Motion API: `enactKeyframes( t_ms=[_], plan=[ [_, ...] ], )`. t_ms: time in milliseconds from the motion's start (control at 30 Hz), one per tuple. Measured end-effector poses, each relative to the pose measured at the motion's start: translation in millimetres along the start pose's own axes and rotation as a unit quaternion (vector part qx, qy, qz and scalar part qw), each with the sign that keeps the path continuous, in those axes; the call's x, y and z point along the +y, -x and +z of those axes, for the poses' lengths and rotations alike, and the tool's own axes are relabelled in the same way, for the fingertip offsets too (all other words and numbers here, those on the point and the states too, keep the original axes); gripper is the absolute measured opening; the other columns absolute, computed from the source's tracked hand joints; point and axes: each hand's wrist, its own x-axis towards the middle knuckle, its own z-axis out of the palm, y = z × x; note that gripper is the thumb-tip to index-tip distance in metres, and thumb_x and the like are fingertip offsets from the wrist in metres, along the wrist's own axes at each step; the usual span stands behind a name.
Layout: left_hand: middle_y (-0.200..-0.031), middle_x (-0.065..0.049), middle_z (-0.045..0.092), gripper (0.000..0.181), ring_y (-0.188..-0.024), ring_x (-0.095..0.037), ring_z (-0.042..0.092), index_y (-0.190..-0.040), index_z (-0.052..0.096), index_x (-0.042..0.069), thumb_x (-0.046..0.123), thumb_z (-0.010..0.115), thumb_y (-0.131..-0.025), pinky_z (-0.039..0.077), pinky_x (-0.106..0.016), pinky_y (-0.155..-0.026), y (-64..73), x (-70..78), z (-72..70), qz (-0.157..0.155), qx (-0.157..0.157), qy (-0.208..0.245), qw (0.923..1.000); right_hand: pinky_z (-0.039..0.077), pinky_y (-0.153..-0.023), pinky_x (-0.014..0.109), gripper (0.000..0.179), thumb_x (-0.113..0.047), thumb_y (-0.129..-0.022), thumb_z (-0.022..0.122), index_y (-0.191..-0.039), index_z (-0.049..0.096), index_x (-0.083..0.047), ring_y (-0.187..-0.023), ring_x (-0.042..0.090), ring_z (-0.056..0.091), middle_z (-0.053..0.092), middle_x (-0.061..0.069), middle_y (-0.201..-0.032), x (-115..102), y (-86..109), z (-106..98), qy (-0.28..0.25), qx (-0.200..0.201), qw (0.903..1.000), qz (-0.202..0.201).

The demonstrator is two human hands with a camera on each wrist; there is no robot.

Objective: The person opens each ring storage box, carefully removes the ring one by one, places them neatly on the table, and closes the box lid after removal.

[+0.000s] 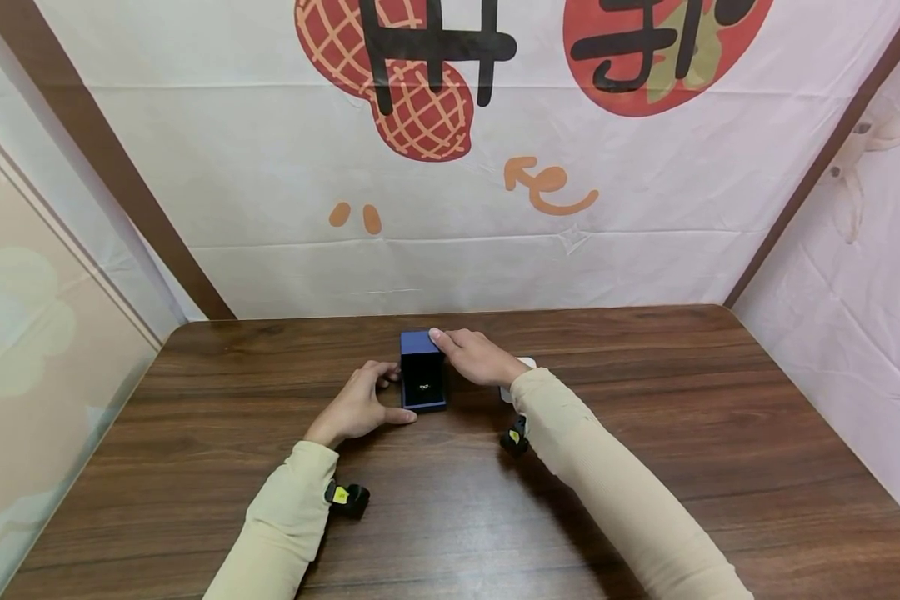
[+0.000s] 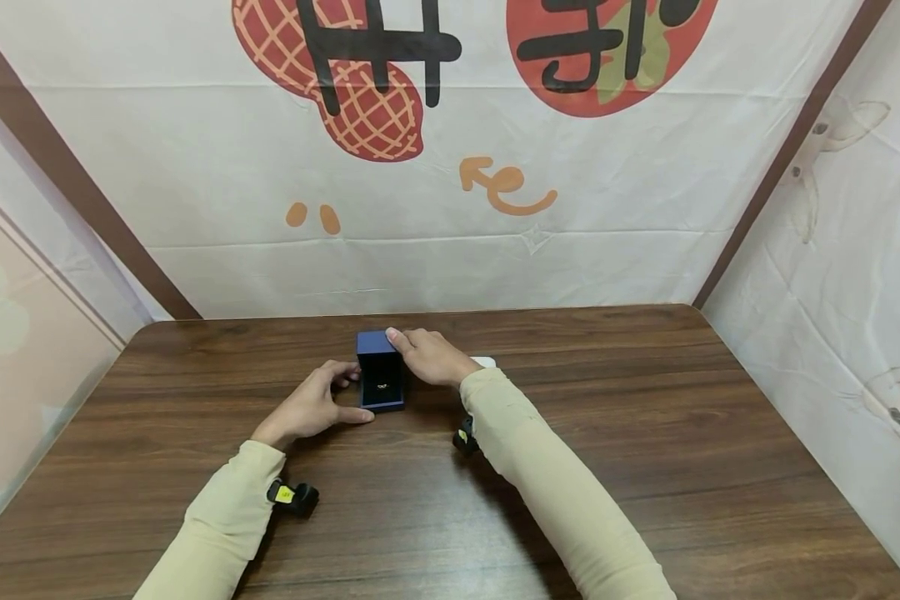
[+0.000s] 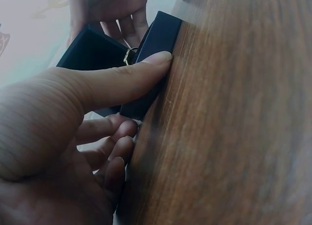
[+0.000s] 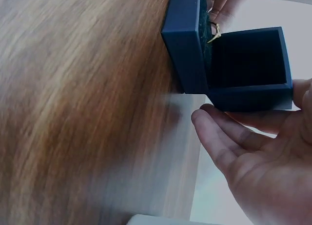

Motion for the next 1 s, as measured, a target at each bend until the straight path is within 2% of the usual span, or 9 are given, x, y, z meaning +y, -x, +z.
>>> enactKeyframes(
  t_ms=[267, 500, 600, 767, 1000],
  plan=[
    [-0.129, -0.022, 0.053, 0.081, -0.117, -0.038, 0.048, -0.141, 0.048, -0.011, 0.017, 0.090, -0.078, 0.041, -0.053, -0.103, -1.4, -1.3, 1.2, -0.010, -0.006, 0.007, 0.9999, 0.044, -0.107, 0.042, 0.068, -0.055, -0.109, 0.026, -0.152, 0.045, -0.006, -0.122, 0.026, 0.062, 0.060, 0.015, -0.139, 2, 1.9, 2, -0.025, 0.025, 0.9993, 0.009],
    [-0.131, -0.022, 0.052, 0.082, -0.118, -0.037, 0.048, -0.142, 0.047, -0.010, 0.019, 0.091, -0.078, 0.040, -0.053, -0.103, -1.3, -2.6, 1.0, -0.014, -0.008, 0.003, 0.9999, 0.039, -0.111, 0.043, 0.072, -0.060, -0.107, 0.028, -0.150, 0.048, -0.006, -0.136, 0.026, 0.049, 0.055, 0.012, -0.145, 5, 10.3, 4, -0.019, 0.070, 0.9973, 0.008],
    [-0.131, -0.021, 0.053, 0.083, -0.118, -0.037, 0.048, -0.142, 0.048, -0.010, 0.020, 0.091, -0.078, 0.040, -0.053, -0.104, -0.9, -2.9, 1.0, -0.016, -0.008, 0.001, 0.9998, 0.040, -0.110, 0.044, 0.069, -0.058, -0.107, 0.032, -0.150, 0.048, -0.006, -0.135, 0.025, 0.050, 0.055, 0.011, -0.145, 5, 17.0, 5, -0.021, 0.082, 0.9964, 0.004],
    [-0.131, -0.021, 0.052, 0.083, -0.118, -0.037, 0.047, -0.142, 0.048, -0.010, 0.020, 0.091, -0.078, 0.040, -0.053, -0.104, -0.4, -2.9, 0.6, -0.019, -0.008, 0.002, 0.9998, 0.047, -0.102, 0.042, 0.058, -0.046, -0.107, 0.048, -0.145, 0.053, -0.002, -0.119, 0.023, 0.059, 0.063, 0.010, -0.132, 3, 28.3, 6, -0.022, 0.103, 0.9943, -0.018],
    [-0.130, -0.021, 0.053, 0.082, -0.118, -0.036, 0.047, -0.141, 0.048, -0.010, 0.020, 0.091, -0.077, 0.039, -0.053, -0.104, -0.4, -2.1, 0.9, -0.020, -0.007, 0.003, 0.9998, 0.054, -0.083, 0.031, 0.033, -0.021, -0.098, 0.070, -0.122, 0.066, 0.002, -0.090, 0.015, 0.065, 0.070, 0.004, -0.101, 0, 38.3, 11, -0.017, 0.133, 0.9898, -0.048]
  ],
)
